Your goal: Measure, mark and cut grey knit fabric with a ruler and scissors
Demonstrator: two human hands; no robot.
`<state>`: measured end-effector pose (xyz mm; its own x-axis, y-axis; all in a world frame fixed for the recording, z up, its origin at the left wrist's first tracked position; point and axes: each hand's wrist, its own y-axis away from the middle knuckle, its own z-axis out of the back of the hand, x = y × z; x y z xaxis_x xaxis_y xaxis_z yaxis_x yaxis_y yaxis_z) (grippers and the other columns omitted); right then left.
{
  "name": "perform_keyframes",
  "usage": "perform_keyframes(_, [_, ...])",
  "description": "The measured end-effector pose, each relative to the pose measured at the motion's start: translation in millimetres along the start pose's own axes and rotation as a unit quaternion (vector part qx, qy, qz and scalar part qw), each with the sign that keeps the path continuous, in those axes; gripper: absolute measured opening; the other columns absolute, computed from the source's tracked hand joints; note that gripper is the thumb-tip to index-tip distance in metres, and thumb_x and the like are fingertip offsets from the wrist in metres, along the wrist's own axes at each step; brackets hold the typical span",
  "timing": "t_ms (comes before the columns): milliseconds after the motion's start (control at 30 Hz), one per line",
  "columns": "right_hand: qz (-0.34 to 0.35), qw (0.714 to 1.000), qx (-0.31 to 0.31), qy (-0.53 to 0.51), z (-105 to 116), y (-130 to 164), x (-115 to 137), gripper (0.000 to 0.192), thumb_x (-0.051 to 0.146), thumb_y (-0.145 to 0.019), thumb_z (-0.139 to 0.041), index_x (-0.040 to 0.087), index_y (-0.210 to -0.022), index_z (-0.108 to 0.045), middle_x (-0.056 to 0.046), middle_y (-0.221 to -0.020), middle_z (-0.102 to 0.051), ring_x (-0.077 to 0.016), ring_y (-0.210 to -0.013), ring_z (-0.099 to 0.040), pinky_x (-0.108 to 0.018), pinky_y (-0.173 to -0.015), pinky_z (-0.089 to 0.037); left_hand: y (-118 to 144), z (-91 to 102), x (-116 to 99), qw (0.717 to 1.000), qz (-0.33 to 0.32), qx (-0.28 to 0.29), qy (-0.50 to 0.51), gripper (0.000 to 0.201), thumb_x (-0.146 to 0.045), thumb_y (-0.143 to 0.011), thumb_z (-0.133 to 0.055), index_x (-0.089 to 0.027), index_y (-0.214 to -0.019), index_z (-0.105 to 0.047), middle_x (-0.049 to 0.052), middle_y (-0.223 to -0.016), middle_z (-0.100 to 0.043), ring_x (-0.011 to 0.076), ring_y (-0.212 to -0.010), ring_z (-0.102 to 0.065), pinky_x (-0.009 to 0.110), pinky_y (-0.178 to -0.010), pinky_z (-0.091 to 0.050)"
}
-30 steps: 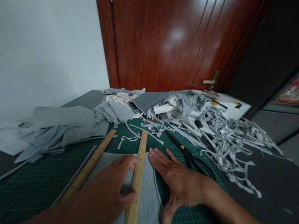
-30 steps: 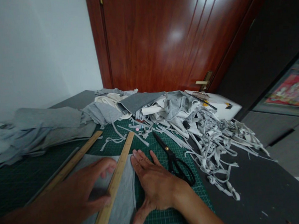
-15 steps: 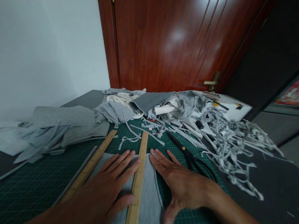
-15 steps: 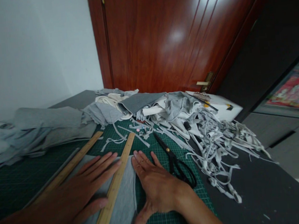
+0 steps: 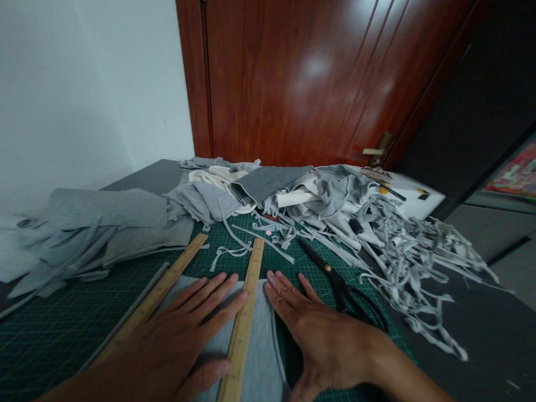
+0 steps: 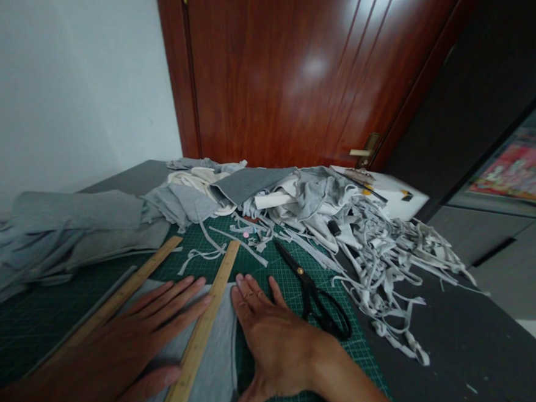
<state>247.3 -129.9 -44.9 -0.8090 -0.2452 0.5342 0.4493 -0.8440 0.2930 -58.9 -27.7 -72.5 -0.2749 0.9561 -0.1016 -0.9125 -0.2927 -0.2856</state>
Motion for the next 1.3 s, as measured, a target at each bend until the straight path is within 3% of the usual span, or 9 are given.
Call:
perform_keyframes(200, [-0.006, 1.000, 0.005, 0.000, 2, 6, 7, 0.170, 0.081, -0.056, -0.095, 0.012, -0.172, 0.008, -0.021, -0.179, 0.015, -0.0436, -0.167, 0.012, -0.062, -0.135, 0.008, -3, 1.9, -1, 1.000, -0.013, 0.007, -0.005, 0.070, -0.046, -0.106, -0.063, -0.046, -0.170, -0.033, -0.002, -0.181, -0.028, 0.0347, -0.162, -0.038, 0.052, -0.134, -0.029])
perform_keyframes(367, [-0.005, 0.998, -0.058, -0.004, -3, 11, 20, 0.151, 0.089, -0.073, -0.080, 0.008, -0.173, 0.001, -0.019, -0.180, 0.010, -0.0368, -0.169, 0.009, -0.054, -0.136, 0.009, -6, 5.3, 2, 0.999, -0.039, 0.002, -0.021, 0.074, -0.052, -0.104, -0.065, -0.043, -0.171, -0.033, 0.000, -0.180, -0.030, 0.0339, -0.161, -0.040, 0.049, -0.134, -0.030])
perform_keyframes(567, [-0.033, 0.999, -0.019, -0.003, -2, 7, 13, 0.167, 0.086, -0.058, -0.091, 0.007, -0.172, 0.002, -0.020, -0.178, 0.015, -0.0412, -0.168, 0.011, -0.057, -0.136, 0.007, -2, 3.9, 6, 0.999, -0.040, -0.008, -0.006, 0.075, -0.050, -0.102, -0.068, -0.042, -0.170, -0.036, 0.000, -0.177, -0.038, 0.0316, -0.160, -0.042, 0.046, -0.134, -0.031])
perform_keyframes(867, [-0.046, 0.999, -0.016, 0.000, 1, 7, 17, 0.166, 0.084, -0.059, -0.091, 0.004, -0.172, 0.001, -0.021, -0.178, 0.015, -0.0405, -0.168, 0.010, -0.057, -0.136, 0.006, -2, 2.3, -10, 0.999, -0.005, 0.044, -0.004, 0.081, -0.045, -0.105, -0.061, -0.039, -0.175, -0.019, 0.002, -0.182, -0.023, 0.0349, -0.164, -0.033, 0.056, -0.132, -0.036])
perform_keyframes(1033, [-0.039, 0.999, -0.022, 0.008, -1, 6, 15, 0.166, 0.080, -0.058, -0.095, 0.005, -0.172, 0.001, -0.022, -0.178, 0.012, -0.0413, -0.168, 0.008, -0.059, -0.136, 0.004, -13, 0.9, -19, 0.996, 0.006, 0.051, 0.068, 0.082, -0.040, -0.100, -0.069, -0.042, -0.172, -0.030, 0.001, -0.182, -0.022, 0.0388, -0.163, -0.033, 0.059, -0.133, -0.035])
perform_keyframes(1300, [-0.043, 0.999, -0.026, 0.004, -1, 8, 18, 0.166, 0.085, -0.059, -0.091, 0.004, -0.172, -0.001, -0.023, -0.178, 0.009, -0.0406, -0.168, 0.007, -0.056, -0.137, 0.004, -26, 8.2, -32, 0.988, 0.022, 0.080, 0.128, 0.080, -0.038, -0.097, -0.074, -0.037, -0.169, -0.039, 0.006, -0.181, -0.025, 0.0390, -0.166, -0.025, 0.062, -0.134, -0.029])
